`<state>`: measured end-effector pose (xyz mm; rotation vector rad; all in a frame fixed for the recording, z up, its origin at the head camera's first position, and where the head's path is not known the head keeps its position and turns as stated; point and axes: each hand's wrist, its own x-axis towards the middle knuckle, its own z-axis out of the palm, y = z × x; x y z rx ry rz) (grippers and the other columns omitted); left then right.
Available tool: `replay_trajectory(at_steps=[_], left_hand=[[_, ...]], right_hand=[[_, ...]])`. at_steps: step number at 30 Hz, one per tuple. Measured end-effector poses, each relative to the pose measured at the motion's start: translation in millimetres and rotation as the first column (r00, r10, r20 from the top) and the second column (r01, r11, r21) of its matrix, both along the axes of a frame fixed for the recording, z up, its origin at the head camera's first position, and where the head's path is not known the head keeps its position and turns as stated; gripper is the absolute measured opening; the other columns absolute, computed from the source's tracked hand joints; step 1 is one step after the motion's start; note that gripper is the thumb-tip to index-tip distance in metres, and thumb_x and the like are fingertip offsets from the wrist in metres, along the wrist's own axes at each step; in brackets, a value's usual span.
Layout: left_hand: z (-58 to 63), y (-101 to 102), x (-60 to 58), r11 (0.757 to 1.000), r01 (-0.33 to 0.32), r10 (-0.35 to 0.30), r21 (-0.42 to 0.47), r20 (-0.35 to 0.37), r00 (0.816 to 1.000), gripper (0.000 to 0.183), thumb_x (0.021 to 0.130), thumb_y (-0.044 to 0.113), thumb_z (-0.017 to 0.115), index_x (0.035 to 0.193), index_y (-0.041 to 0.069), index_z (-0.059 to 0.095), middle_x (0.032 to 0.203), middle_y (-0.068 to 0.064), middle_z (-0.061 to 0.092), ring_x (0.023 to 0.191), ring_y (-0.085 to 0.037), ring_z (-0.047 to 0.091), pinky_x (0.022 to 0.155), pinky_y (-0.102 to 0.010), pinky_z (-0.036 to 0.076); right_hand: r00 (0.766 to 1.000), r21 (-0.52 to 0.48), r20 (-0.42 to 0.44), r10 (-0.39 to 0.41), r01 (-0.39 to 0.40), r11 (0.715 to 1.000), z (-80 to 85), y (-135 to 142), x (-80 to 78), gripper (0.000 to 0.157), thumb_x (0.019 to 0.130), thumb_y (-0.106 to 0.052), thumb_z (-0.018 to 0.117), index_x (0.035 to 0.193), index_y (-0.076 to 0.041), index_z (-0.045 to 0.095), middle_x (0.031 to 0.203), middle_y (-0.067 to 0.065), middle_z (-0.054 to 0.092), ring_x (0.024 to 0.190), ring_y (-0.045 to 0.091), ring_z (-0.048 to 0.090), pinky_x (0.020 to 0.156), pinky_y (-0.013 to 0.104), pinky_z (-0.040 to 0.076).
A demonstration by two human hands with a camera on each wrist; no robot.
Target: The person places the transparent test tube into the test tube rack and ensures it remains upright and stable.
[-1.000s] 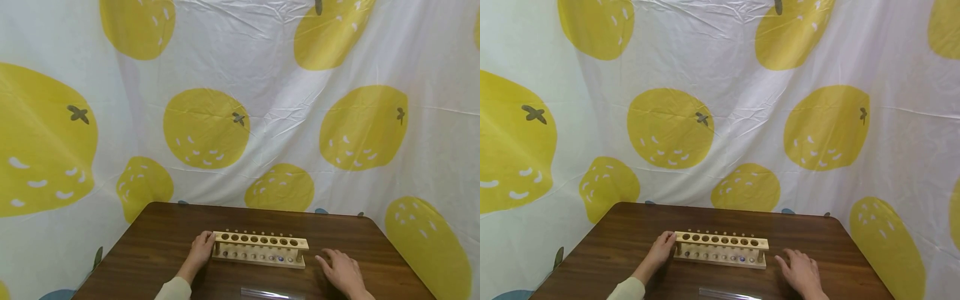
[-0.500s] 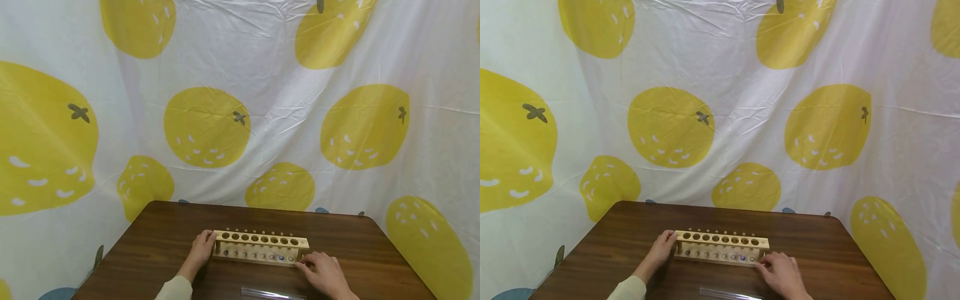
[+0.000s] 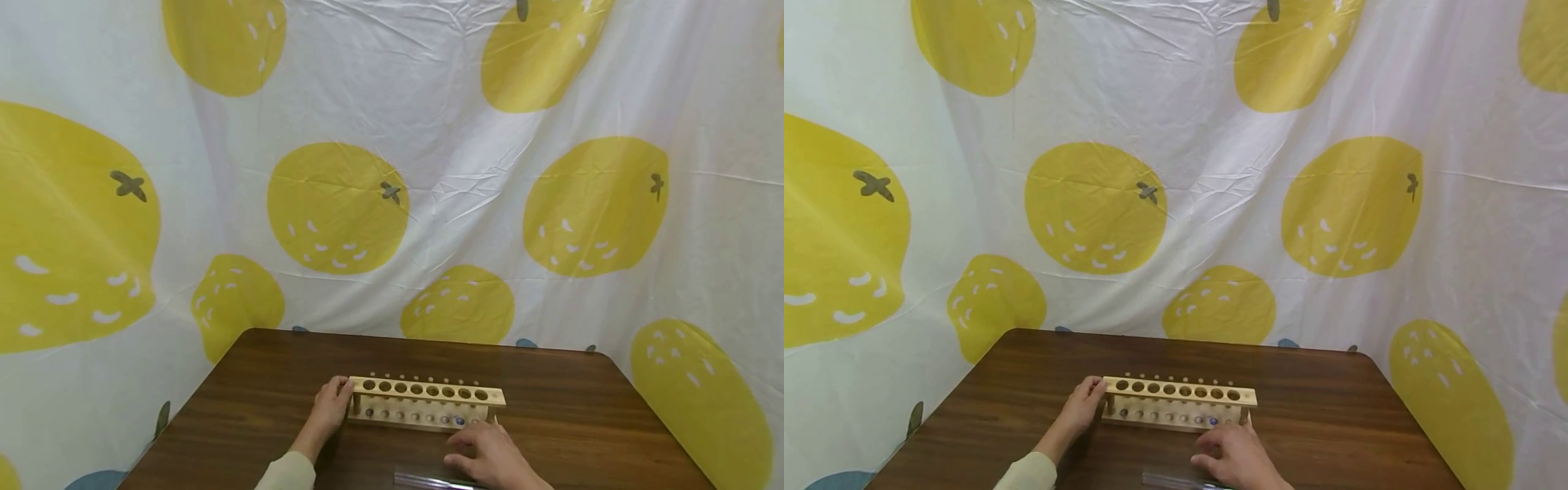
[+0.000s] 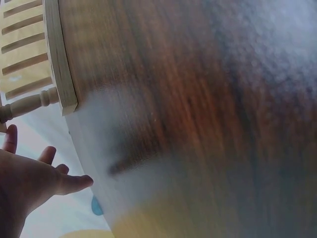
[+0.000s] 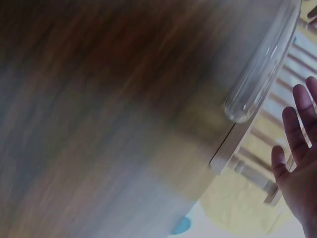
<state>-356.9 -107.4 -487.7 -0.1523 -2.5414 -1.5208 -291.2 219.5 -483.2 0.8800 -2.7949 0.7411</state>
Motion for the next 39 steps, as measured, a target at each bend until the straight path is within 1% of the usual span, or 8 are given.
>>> replay_trajectory(at_steps=[4, 7, 13, 16, 19, 23, 32, 39], left_hand=[[-0.2, 0, -0.2, 1.000, 0.000, 0.000, 0.000, -0.002, 1.000, 0.038, 0.107, 0.031, 0.046, 0.121, -0.002, 0.059, 0.123, -0.023, 0.059, 0.119, -0.046, 0.047, 0.097, -0.059, 0.038], [-0.4, 0, 0.0, 1.000, 0.001, -0.001, 0.006, 0.004, 1.000, 0.038, 0.107, 0.031, 0.046, 0.122, -0.002, 0.058, 0.125, -0.024, 0.058, 0.121, -0.046, 0.046, 0.098, -0.059, 0.038], [0.2, 0, 0.3, 1.000, 0.003, -0.003, 0.007, 0.017, 1.000, 0.041, 0.107, 0.034, 0.045, 0.125, -0.002, 0.057, 0.128, -0.026, 0.055, 0.123, -0.048, 0.043, 0.099, -0.061, 0.037], [0.9, 0, 0.5, 1.000, 0.005, -0.005, 0.009, 0.026, 1.000, 0.042, 0.107, 0.034, 0.045, 0.126, -0.002, 0.056, 0.131, -0.027, 0.053, 0.124, -0.049, 0.041, 0.099, -0.062, 0.036], [0.4, -1, 0.4, 1.000, 0.007, -0.008, 0.008, 0.031, 0.999, 0.044, 0.107, 0.035, 0.044, 0.127, -0.002, 0.056, 0.131, -0.027, 0.053, 0.125, -0.050, 0.040, 0.099, -0.062, 0.036], [-1.5, 0, -0.3, 1.000, 0.007, -0.008, 0.012, 0.035, 0.999, 0.044, 0.107, 0.035, 0.044, 0.128, -0.002, 0.056, 0.131, -0.027, 0.053, 0.125, -0.049, 0.040, 0.098, -0.062, 0.036], [-4.2, -1, -1.0, 1.000, 0.009, -0.009, 0.015, 0.004, 1.000, 0.041, 0.107, 0.035, 0.046, 0.123, -0.001, 0.058, 0.127, -0.026, 0.055, 0.121, -0.049, 0.045, 0.097, -0.061, 0.037], [-4.2, -2, -1.6, 1.000, 0.008, -0.009, 0.027, 0.017, 1.000, 0.040, 0.107, 0.033, 0.046, 0.124, -0.002, 0.057, 0.127, -0.025, 0.056, 0.121, -0.046, 0.046, 0.097, -0.059, 0.039]], right_hand=[[0.994, -0.040, 0.086, 0.061, -0.057, 0.998, -1.6, -7, -0.9, 0.031, 0.088, -0.043, 0.074, 0.102, -0.017, 0.077, 0.097, -0.012, 0.071, 0.092, 0.008, 0.064, 0.083, 0.046, 0.051], [0.991, -0.014, 0.057, 0.119, -0.118, 0.993, -4.0, -10, -1.3, 0.030, 0.086, -0.042, 0.076, 0.102, -0.016, 0.077, 0.097, -0.013, 0.070, 0.092, 0.006, 0.063, 0.079, 0.036, 0.052], [0.985, 0.086, -0.071, 0.159, -0.152, 0.985, -11.1, -8, 1.2, 0.034, 0.083, -0.048, 0.077, 0.104, -0.020, 0.076, 0.101, -0.017, 0.068, 0.096, 0.008, 0.060, 0.081, 0.040, 0.045], [0.986, 0.076, -0.043, 0.164, -0.160, 0.984, -12.9, -8, 1.3, 0.034, 0.084, -0.047, 0.076, 0.105, -0.021, 0.075, 0.101, -0.018, 0.066, 0.096, 0.007, 0.058, 0.079, 0.039, 0.042], [0.984, 0.054, 0.024, 0.176, -0.177, 0.983, -13.3, -10, 0.9, 0.030, 0.085, -0.043, 0.077, 0.105, -0.021, 0.075, 0.099, -0.018, 0.065, 0.094, 0.005, 0.056, 0.077, 0.035, 0.039], [0.980, 0.060, 0.049, 0.193, -0.195, 0.979, -13.7, -12, 0.9, 0.026, 0.085, -0.038, 0.078, 0.106, -0.021, 0.075, 0.097, -0.018, 0.065, 0.090, 0.002, 0.054, 0.073, 0.032, 0.036], [0.978, 0.115, 0.051, 0.205, -0.209, 0.971, -16.6, -17, 0.3, 0.023, 0.085, -0.033, 0.078, 0.104, -0.021, 0.076, 0.098, -0.019, 0.066, 0.090, 0.003, 0.055, 0.072, 0.031, 0.037], [0.975, 0.177, 0.033, 0.219, -0.221, 0.959, -14.9, -19, 1.1, 0.019, 0.085, -0.034, 0.076, 0.101, -0.025, 0.076, 0.094, -0.022, 0.063, 0.087, 0.000, 0.052, 0.069, 0.028, 0.035]])
